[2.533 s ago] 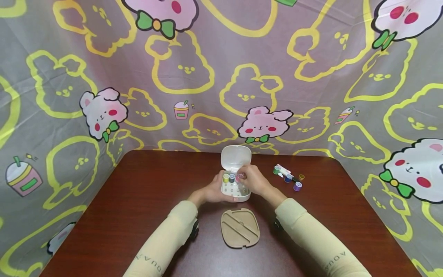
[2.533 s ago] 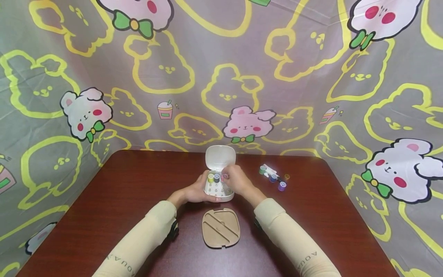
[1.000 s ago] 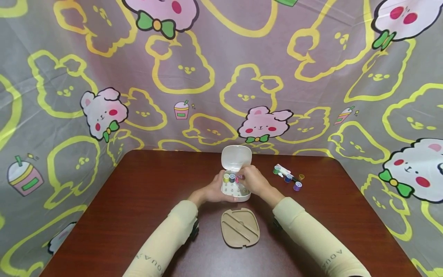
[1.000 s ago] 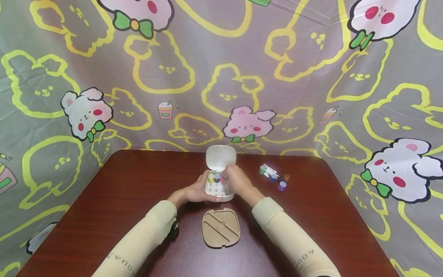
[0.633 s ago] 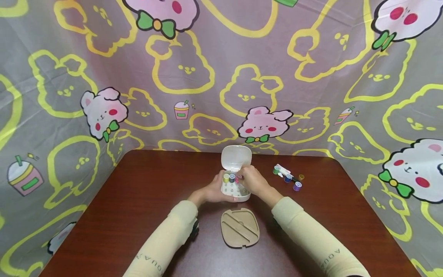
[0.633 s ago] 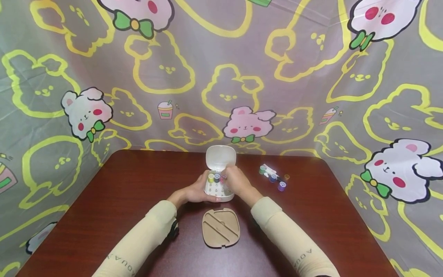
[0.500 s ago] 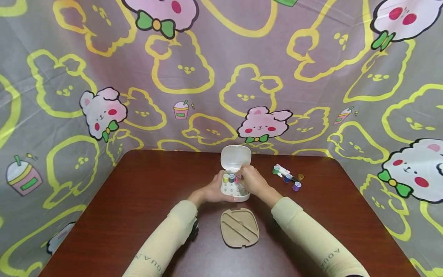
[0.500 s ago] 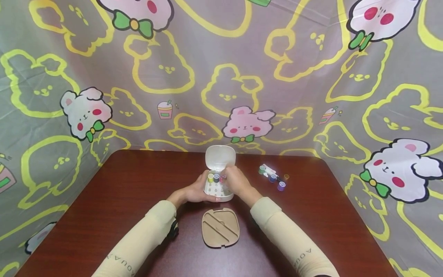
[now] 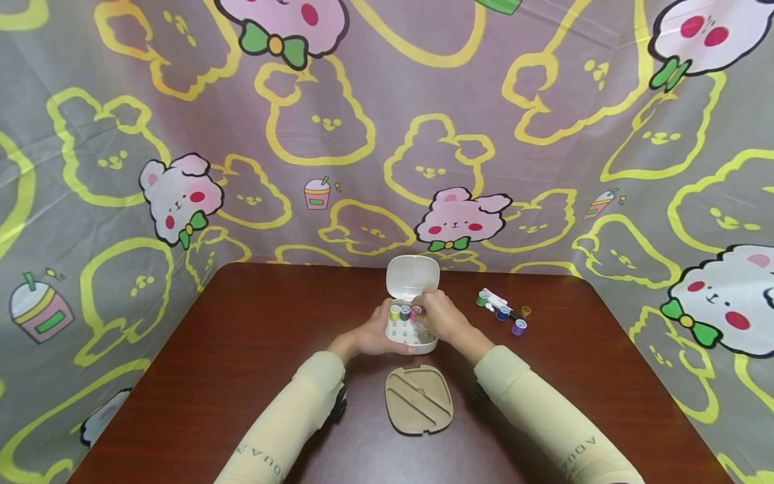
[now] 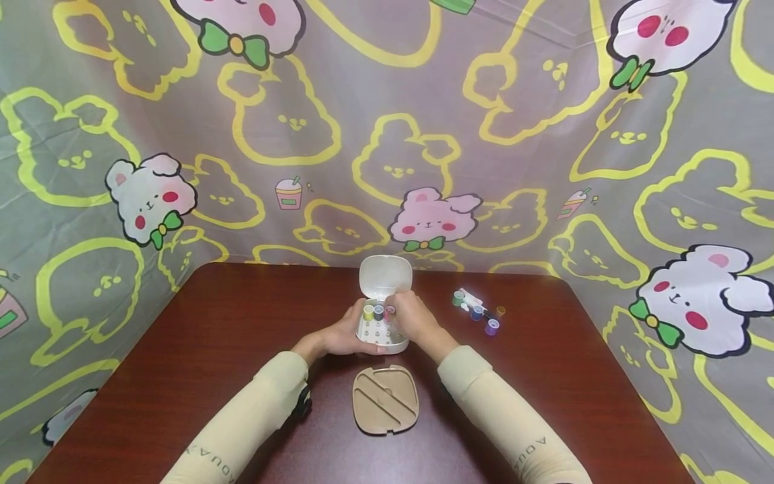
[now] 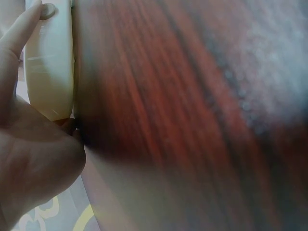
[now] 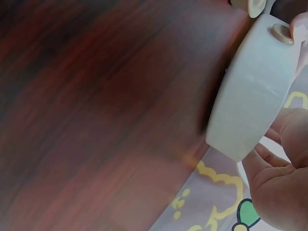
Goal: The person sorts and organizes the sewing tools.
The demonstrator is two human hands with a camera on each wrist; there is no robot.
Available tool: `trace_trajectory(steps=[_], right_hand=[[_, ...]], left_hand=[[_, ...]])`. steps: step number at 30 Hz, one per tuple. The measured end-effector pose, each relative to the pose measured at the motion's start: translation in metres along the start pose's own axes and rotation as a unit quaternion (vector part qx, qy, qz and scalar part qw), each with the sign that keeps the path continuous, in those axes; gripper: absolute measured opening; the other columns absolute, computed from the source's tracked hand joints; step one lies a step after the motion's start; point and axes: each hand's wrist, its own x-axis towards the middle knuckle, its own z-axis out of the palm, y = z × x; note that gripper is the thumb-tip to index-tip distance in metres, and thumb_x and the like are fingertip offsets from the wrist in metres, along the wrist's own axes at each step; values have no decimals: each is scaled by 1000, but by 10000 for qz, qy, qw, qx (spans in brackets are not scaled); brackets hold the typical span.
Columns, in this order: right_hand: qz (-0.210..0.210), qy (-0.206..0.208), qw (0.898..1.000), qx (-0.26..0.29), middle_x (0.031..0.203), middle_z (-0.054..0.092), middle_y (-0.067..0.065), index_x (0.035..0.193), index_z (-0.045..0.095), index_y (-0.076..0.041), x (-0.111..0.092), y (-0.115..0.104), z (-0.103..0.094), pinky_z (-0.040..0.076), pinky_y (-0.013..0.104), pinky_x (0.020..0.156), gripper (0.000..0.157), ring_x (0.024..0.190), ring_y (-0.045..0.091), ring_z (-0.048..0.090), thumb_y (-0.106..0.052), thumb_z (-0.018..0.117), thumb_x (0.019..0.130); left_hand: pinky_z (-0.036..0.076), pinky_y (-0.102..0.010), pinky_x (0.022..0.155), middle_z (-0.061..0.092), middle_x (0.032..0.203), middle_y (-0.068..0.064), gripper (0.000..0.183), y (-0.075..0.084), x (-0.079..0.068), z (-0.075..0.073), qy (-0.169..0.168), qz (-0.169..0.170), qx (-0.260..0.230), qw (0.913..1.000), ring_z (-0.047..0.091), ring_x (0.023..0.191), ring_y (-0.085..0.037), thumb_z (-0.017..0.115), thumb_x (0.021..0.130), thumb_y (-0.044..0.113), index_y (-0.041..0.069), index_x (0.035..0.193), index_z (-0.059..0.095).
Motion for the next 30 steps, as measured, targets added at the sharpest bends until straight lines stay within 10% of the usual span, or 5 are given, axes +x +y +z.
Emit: trace_trajectory(steps=[30], right_hand=[[447, -237, 9966, 655, 100, 69, 13, 104, 76, 1, -14, -2, -25, 57, 38, 73, 21, 89, 28, 68, -7, 79, 85]], left_hand=[[37, -43, 105, 39, 137, -18, 107, 11, -4, -4, -72, -141, -178, 9997, 41, 123, -27, 94, 71, 33, 7, 148, 24]])
